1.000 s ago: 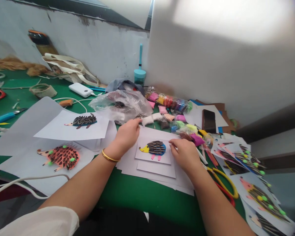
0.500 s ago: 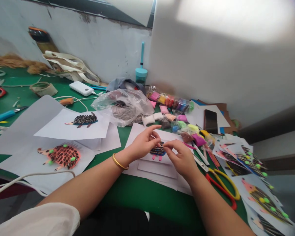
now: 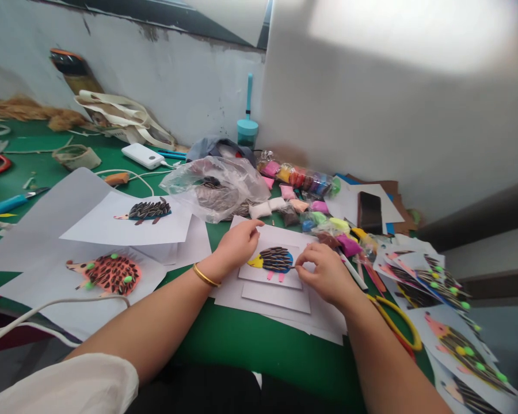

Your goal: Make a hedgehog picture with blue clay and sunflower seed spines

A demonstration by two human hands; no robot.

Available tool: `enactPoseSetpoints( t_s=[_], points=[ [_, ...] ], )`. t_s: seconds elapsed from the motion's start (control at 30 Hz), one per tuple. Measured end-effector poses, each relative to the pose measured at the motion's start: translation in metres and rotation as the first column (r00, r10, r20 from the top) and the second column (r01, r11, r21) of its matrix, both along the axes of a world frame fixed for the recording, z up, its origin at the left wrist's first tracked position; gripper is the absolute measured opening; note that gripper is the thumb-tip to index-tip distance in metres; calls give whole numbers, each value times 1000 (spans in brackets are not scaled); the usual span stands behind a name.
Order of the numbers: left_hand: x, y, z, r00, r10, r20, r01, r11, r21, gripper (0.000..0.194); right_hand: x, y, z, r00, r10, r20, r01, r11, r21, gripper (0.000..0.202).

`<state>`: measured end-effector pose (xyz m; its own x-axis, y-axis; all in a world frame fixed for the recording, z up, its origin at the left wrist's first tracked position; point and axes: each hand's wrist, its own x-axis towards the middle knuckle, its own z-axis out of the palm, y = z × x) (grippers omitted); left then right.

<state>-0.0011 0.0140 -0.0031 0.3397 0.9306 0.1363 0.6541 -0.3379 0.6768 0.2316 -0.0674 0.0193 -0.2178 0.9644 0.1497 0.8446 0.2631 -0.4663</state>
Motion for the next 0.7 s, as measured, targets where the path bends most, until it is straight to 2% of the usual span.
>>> enactPoseSetpoints(
  t_s=[0.17,0.43,0.7],
  points=[
    [-1,3,-1,996,3,-85,-5,1000,-24,36,-7,0,-3,998,-15,53,16,1000,-24,10],
    [-1,2,-4,994,-6,-112,7,1000,3,36,-10,0,-8,995,-12,100,13,1000,-5,9],
    [0,1,-4,988,-7,-151,11,1000,23,35,-19,-2,-8,967,-38,252,29,999,39,11]
  ],
)
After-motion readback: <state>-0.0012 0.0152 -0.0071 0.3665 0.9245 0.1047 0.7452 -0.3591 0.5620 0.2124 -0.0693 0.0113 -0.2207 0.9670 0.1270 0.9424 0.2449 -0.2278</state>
